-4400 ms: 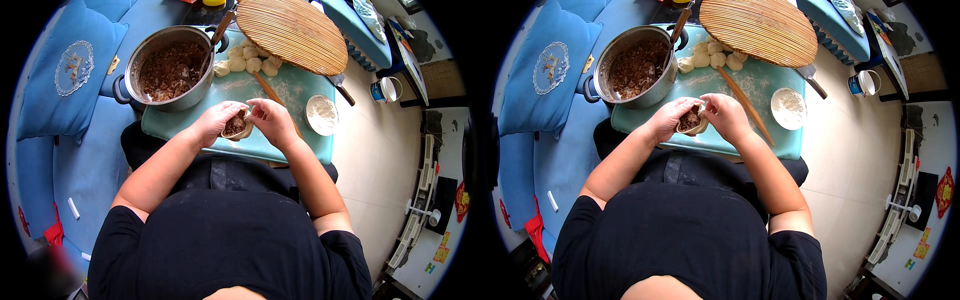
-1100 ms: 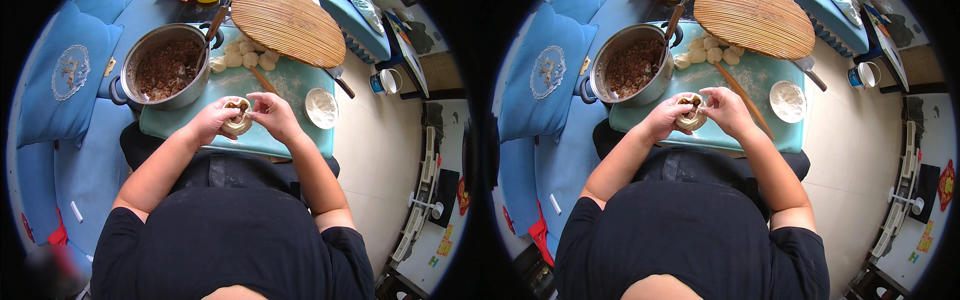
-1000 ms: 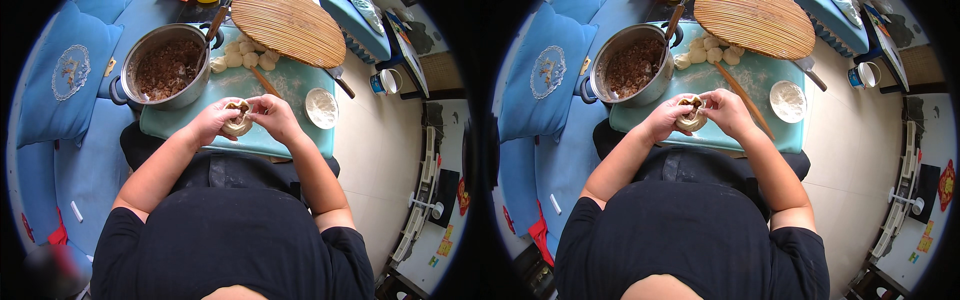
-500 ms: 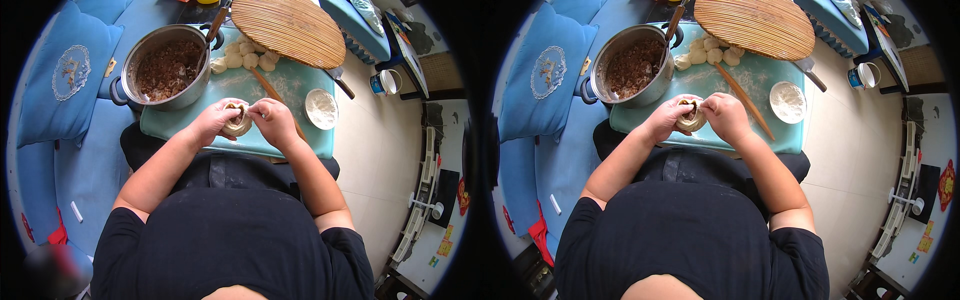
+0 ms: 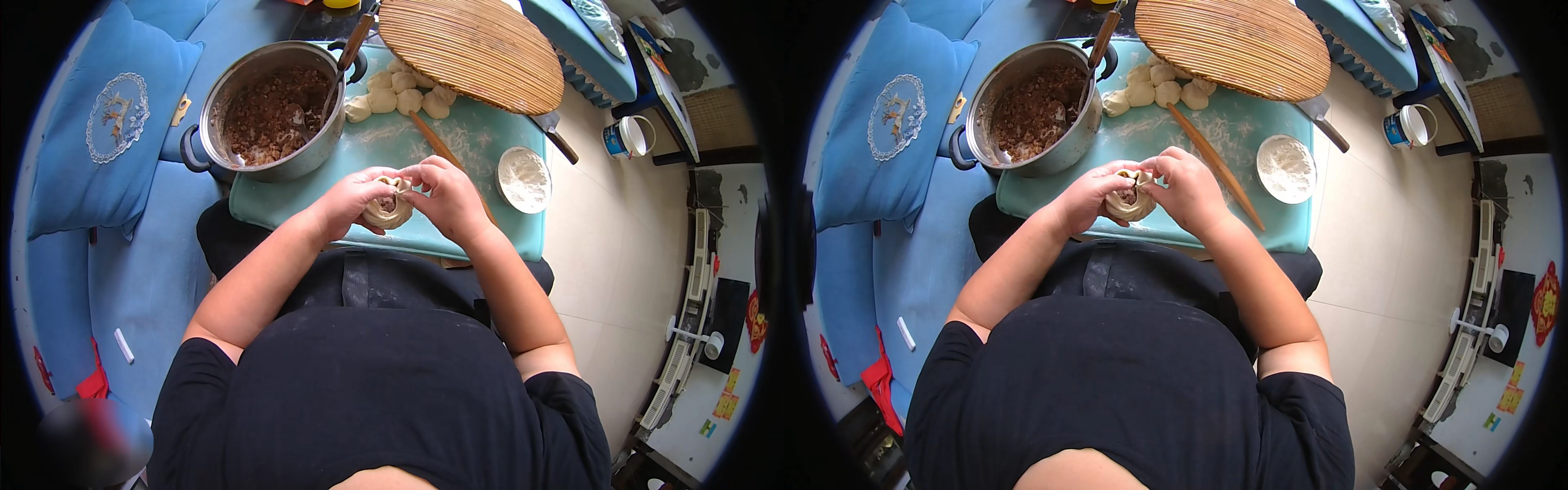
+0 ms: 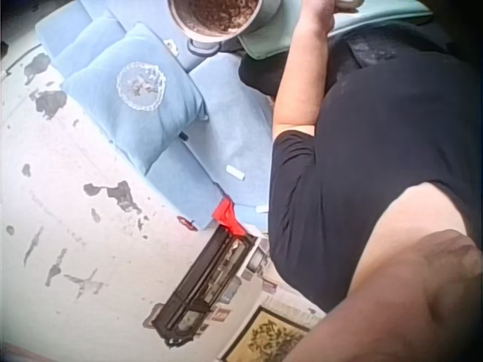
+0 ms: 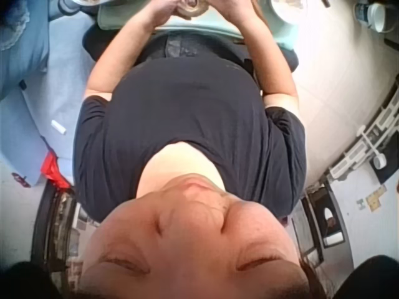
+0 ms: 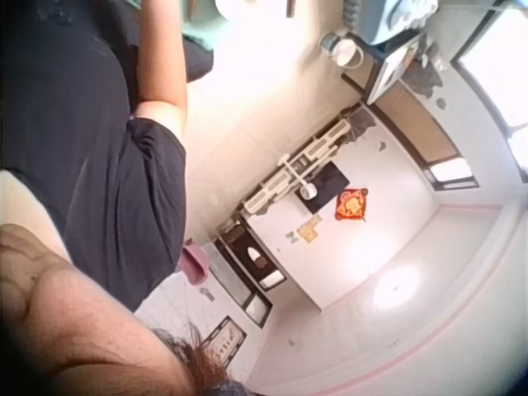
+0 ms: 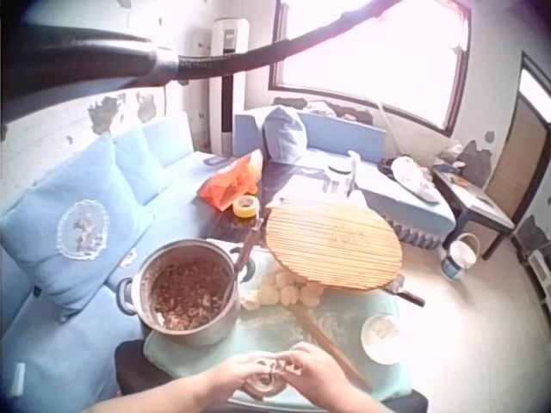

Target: The person prepares dumplings by scooping a meat filling from a pot onto a flat dough wrapper. They fold and pleat the dough edges to seal the filling inside, forming a round dumpling. The finished dumplings are placed on a bamboo tray. The person repeats this process for multiple dumplings.

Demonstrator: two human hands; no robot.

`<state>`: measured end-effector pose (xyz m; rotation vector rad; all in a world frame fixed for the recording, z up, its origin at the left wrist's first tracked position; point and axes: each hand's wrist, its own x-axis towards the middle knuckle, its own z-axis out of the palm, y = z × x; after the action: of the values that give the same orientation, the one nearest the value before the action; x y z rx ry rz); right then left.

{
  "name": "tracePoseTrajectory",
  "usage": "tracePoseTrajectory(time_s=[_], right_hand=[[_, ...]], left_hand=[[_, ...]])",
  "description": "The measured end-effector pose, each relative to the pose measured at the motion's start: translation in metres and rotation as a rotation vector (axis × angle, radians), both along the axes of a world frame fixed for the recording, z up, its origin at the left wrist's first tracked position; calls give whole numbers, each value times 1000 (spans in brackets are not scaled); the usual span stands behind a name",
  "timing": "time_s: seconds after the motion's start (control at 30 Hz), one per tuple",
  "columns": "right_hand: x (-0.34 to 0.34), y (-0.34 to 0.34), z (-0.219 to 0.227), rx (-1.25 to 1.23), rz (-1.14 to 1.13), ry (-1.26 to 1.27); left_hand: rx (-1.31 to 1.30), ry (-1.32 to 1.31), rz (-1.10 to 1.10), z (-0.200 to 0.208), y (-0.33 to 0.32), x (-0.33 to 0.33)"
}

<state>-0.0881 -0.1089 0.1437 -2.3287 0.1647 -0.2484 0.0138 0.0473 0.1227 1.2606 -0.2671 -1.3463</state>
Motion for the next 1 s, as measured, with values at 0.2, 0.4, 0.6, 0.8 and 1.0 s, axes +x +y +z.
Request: tracePoseTrajectory(time_s=[0.2, 0.4, 0.6, 0.8, 1.0], right_hand=[[-3, 0, -6, -102, 51, -112], [-1, 2, -11, 4, -69, -128], [-3, 3, -6, -73, 52, -161], [-1, 0, 8, 58, 36, 84], [-3, -5, 7, 31, 146, 115]], left_hand=[[-73, 85, -63, -2, 2, 6], [-59, 28, 75, 7, -1, -2], [-8, -58, 14, 3, -3, 0], [-14, -78, -56, 5, 0, -3], [-64, -124, -155, 7, -2, 0]])
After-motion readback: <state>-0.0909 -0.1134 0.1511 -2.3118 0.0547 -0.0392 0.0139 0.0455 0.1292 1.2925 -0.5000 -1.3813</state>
